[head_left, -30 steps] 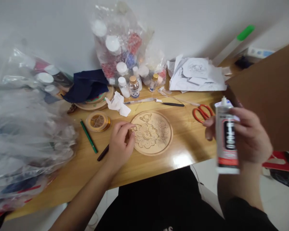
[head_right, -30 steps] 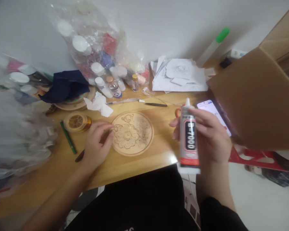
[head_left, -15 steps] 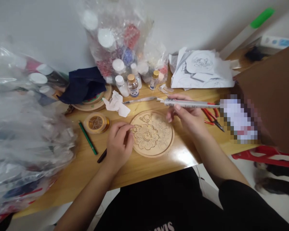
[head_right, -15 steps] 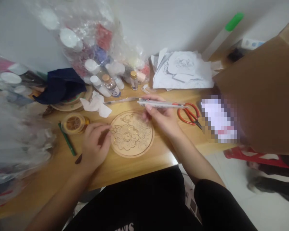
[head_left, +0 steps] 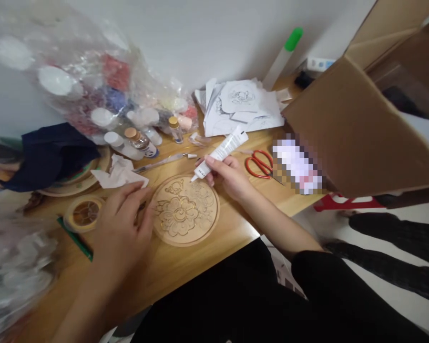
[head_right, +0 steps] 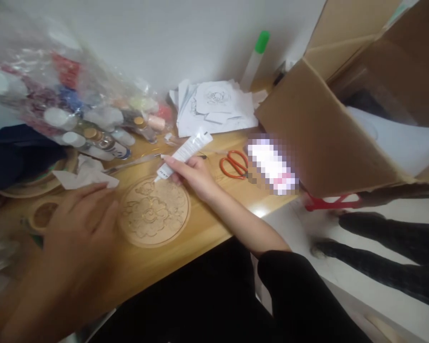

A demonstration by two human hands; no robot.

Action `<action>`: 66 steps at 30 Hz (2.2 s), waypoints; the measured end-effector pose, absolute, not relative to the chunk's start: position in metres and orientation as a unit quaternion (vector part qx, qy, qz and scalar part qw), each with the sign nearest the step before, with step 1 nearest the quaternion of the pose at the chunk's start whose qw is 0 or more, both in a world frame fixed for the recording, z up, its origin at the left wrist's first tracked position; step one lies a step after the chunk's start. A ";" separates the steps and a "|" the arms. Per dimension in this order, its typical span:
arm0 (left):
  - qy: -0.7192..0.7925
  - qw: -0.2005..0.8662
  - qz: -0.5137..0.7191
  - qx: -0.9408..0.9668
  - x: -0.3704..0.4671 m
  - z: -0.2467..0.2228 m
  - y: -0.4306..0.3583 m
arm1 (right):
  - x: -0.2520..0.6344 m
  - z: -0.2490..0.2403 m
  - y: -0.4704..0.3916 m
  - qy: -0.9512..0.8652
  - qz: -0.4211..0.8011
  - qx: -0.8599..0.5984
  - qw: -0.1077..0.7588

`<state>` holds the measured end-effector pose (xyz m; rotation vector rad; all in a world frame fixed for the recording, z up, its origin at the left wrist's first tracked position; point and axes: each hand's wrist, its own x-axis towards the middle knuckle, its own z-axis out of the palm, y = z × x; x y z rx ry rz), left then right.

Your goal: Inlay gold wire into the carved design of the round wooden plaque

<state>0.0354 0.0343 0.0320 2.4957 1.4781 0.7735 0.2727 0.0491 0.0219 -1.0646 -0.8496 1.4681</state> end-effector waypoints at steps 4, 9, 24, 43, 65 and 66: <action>0.444 0.100 0.233 0.860 0.053 0.035 0.073 | 0.274 0.022 0.048 -0.359 0.627 -0.443 0.531; 0.447 0.105 0.169 0.872 0.073 0.019 0.106 | 0.279 0.024 0.050 -0.355 0.625 -0.438 0.540; 0.458 0.023 0.123 0.880 0.084 0.016 0.108 | 0.281 0.029 0.050 -0.331 0.619 -0.441 0.558; 0.451 -0.033 0.124 0.883 0.094 0.012 0.105 | 0.277 0.017 0.055 -0.331 0.581 -0.484 0.564; 0.407 0.066 0.337 0.846 0.053 -0.015 0.067 | 0.270 0.014 0.053 -0.363 0.547 -0.482 0.580; 0.398 0.076 0.350 0.844 0.052 -0.017 0.069 | 0.270 0.013 0.053 -0.367 0.548 -0.483 0.576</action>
